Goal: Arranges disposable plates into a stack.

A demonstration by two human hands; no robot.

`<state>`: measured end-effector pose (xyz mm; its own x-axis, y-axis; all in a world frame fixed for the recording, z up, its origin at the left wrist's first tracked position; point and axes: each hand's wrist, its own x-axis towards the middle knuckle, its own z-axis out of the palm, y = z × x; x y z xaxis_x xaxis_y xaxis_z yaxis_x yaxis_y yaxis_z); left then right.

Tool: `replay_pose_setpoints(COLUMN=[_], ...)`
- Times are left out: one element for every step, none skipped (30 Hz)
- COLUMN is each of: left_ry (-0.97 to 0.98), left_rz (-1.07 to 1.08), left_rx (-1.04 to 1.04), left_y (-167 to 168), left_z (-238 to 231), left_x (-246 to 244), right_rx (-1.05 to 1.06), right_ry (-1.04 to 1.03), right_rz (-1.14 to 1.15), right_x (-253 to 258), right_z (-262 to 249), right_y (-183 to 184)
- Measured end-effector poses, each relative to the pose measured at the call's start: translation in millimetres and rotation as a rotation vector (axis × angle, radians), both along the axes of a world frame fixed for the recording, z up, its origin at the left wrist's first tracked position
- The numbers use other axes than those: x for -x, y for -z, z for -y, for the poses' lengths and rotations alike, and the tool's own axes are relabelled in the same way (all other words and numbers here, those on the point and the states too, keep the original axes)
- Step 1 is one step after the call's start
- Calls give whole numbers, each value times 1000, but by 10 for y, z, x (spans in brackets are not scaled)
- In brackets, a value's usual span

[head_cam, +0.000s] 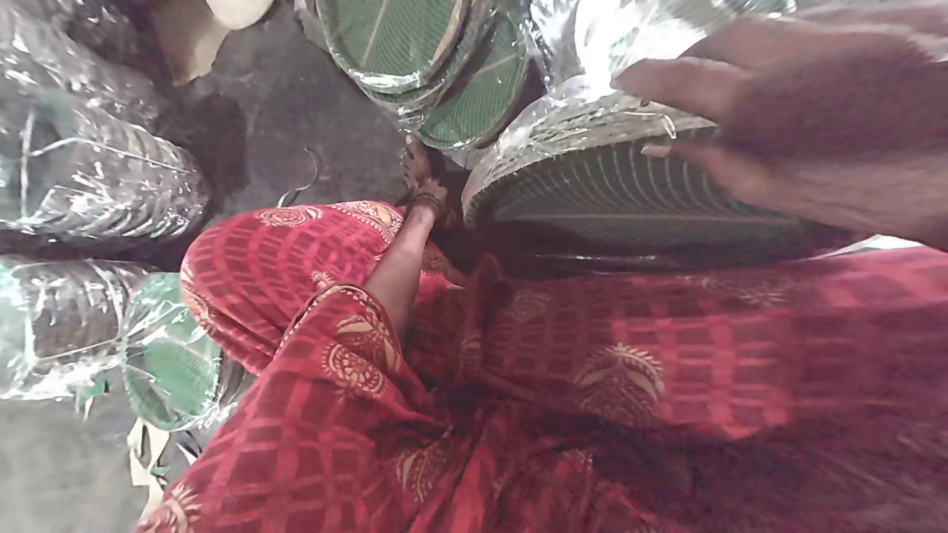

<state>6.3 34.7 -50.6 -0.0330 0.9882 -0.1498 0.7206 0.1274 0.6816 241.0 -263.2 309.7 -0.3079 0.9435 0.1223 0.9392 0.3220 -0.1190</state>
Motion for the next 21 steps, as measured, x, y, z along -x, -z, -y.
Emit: replay_pose_setpoints(left_ry=[43,105,218,349,477,586,661,701,718,718,717,719,720,720,716,713,705,691,674,657,642], left_rz=[-70,-167,-336,-527,-696,-839,-932,-992,-1005,-1003,-1014,-1042,-1069,-1085,-1086,-1076,-1054,-1035,-1021,-1011,-1007], left_rx=[7,22,39,46,63,87,116,131,134,132,132,122,114,106,96,86,68,53,49,41,32], left_y=[-166,-332,-474,-551,-583,-597,-628,-647,-672,-695,-710,-708,-692,-673,-665,-683,-712,-751,-789,-821,-843], left_z=[94,187,276,343,368,358,339,306,273,242,215,188,157,126,100,87,76,74,75,77,79], left_x=[26,57,98,148,197,240,277,305,325,339,345,347,351,355,366,380,393,405,421,437,450], right_rx=[3,6,14,19,16,6,-2,8,50,134,173,142,61,10,-14,-15,-11,-4,-3,-7,-9], right_ry=[5,14,25,33,36,28,15,5,1,9,24,27,24,21,20,22,25,27,29,30,32], right_rz=[1,-3,-9,-8,-3,5,14,24,39,45,39,21,9,2,6,15,21,21,17,11,-1], right_x=[9,18,27,36,31,12,-13,-34,-33,-3,6,-27,-79,-99,-99,-83,-70,-59,-54,-51,-42], right_z=[2,8,18,29,39,47,51,54,59,63,71,83,94,103,117,129,140,153,167,180,191], right_y=[-6,-12,-21,-35,-31,-18,-4,-7,-48,-136,-159,-101,4,55,67,52,36,25,23,24,14])
